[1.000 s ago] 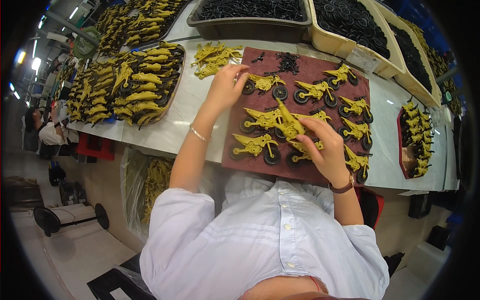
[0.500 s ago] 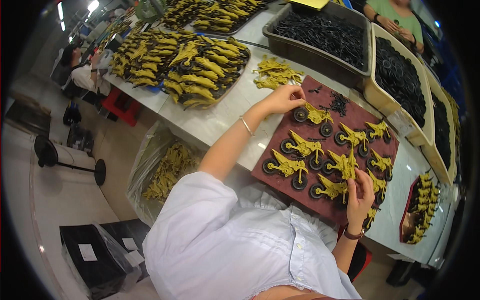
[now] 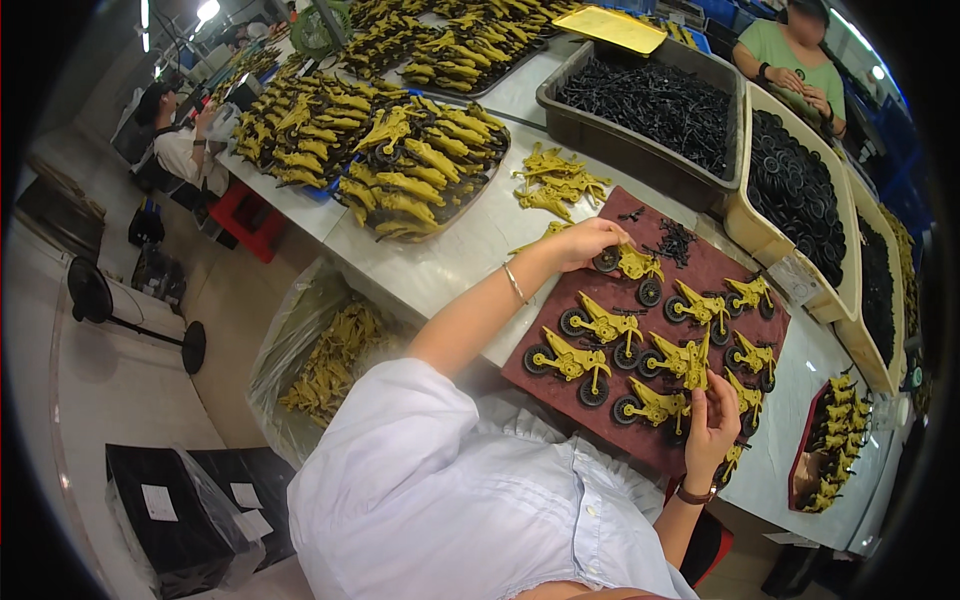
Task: The person assembles plastic toy motorcycle components by hand at a manufacturing workbench, taking plastic wheels from component bins and attaching them to toy motorcycle bodies.
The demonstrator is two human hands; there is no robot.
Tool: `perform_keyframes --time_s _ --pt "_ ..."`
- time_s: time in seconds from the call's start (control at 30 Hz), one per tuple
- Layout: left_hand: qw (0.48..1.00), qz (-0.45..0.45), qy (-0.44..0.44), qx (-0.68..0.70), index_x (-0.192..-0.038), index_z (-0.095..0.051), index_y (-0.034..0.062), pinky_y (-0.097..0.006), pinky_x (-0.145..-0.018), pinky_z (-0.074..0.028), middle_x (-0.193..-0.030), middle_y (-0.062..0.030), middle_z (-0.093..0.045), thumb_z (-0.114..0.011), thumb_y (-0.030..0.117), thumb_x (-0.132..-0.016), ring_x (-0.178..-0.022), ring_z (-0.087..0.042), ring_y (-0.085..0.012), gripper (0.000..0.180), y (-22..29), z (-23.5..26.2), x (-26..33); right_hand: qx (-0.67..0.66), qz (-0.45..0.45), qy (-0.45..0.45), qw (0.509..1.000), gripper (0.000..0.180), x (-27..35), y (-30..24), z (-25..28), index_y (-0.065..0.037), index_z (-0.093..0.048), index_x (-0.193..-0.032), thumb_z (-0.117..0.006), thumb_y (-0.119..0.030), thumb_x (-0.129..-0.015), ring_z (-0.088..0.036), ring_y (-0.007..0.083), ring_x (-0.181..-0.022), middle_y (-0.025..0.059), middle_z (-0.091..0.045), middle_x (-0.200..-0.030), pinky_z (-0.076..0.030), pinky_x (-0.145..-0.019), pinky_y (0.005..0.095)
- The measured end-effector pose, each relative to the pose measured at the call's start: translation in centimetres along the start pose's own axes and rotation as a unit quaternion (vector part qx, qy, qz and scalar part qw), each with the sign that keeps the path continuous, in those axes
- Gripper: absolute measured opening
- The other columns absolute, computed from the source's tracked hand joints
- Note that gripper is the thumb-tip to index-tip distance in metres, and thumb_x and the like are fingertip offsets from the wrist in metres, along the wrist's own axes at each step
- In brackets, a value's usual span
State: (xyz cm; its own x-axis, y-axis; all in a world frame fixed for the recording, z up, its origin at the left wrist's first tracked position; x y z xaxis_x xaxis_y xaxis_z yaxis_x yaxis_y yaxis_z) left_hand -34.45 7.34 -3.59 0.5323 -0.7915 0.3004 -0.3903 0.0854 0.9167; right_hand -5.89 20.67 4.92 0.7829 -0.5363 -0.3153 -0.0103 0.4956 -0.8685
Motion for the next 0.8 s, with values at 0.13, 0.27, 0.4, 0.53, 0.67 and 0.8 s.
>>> perform_keyframes --time_s 0.13,0.27,0.4,0.53,0.67,0.8 --pt "0.998 0.016 -0.004 0.064 -0.11 -0.062 0.0003 -0.034 -0.076 -0.058 -0.107 -0.0108 -0.066 -0.048 0.02 -0.098 -0.094 -0.066 -0.0178 0.027 -0.3 0.4 0.6 -0.005 -0.009 -0.007 1.0 0.026 -0.4 -0.2 -0.2 0.003 -0.062 -0.112 -0.064 -0.005 -0.088 -0.06 0.0178 -0.096 0.0117 -0.06 -0.11 -0.05 -0.08 0.0276" --pt "0.99 0.032 -0.018 0.138 -0.112 -0.061 0.003 -0.036 -0.082 -0.055 -0.109 -0.0092 -0.065 -0.047 0.025 -0.1 -0.099 -0.063 -0.0186 0.029 -0.9 0.5 0.9 -0.01 0.004 -0.014 1.0 0.027 -0.8 -0.2 -0.2 0.003 -0.061 -0.114 -0.064 -0.005 -0.088 -0.06 0.0145 -0.093 0.0098 -0.059 -0.111 -0.05 -0.077 0.025" --pt "0.979 0.044 -0.021 0.199 -0.117 -0.059 0.0053 -0.04 -0.093 -0.049 -0.118 -0.0101 -0.061 -0.045 0.027 -0.1 -0.107 -0.058 -0.0212 0.03 -1.2 0.0 1.5 -0.01 0.009 -0.008 1.0 0.027 -0.8 -0.9 -0.2 0.003 -0.062 -0.113 -0.065 -0.004 -0.087 -0.061 0.0147 -0.091 0.0099 -0.06 -0.11 -0.051 -0.076 0.0251" --pt "0.962 0.052 -0.023 0.266 -0.118 -0.057 0.0064 -0.041 -0.097 -0.047 -0.122 -0.0106 -0.058 -0.045 0.027 -0.1 -0.108 -0.057 -0.024 0.03 -1.7 -0.5 1.3 -0.009 -0.01 0.0 1.0 0.025 -0.5 -0.6 0.1 0.003 -0.064 -0.109 -0.067 -0.003 -0.084 -0.062 0.0182 -0.092 0.0117 -0.062 -0.108 -0.051 -0.076 0.0274" --pt "0.948 0.031 -0.082 0.304 -0.116 -0.052 0.0039 -0.05 -0.099 -0.047 -0.124 -0.0212 -0.057 -0.04 0.028 -0.101 -0.113 -0.058 -0.0354 0.031 -0.2 -2.8 2.2 0.021 0.048 0.016 0.999 0.025 -1.7 -2.8 0.2 0.002 -0.064 -0.107 -0.068 -0.002 -0.082 -0.063 0.0194 -0.091 0.0129 -0.064 -0.106 -0.051 -0.076 0.0276" --pt "0.966 0.023 -0.104 0.234 -0.125 -0.052 0.0026 -0.049 -0.105 -0.041 -0.133 -0.0158 -0.053 -0.036 0.027 -0.101 -0.12 -0.053 -0.0368 0.038 1.6 -6.6 6.2 0.088 0.127 0.051 0.987 0.023 -3.6 -7.2 0.0 0.0 -0.065 -0.102 -0.07 -0.003 -0.079 -0.064 0.0257 -0.091 0.0135 -0.066 -0.103 -0.05 -0.079 0.032"
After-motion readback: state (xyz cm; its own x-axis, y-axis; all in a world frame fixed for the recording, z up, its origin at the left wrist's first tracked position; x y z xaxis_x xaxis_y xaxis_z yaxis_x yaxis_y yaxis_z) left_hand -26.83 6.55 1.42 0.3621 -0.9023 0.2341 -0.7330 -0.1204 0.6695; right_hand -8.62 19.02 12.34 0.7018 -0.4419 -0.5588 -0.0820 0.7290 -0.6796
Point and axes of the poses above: each hand's wrist, its own x-axis away from the middle knuckle, its own z-axis out of the back of the hand, y = z × x, the point moved 10 cm from there along -x, towards the middle knuckle
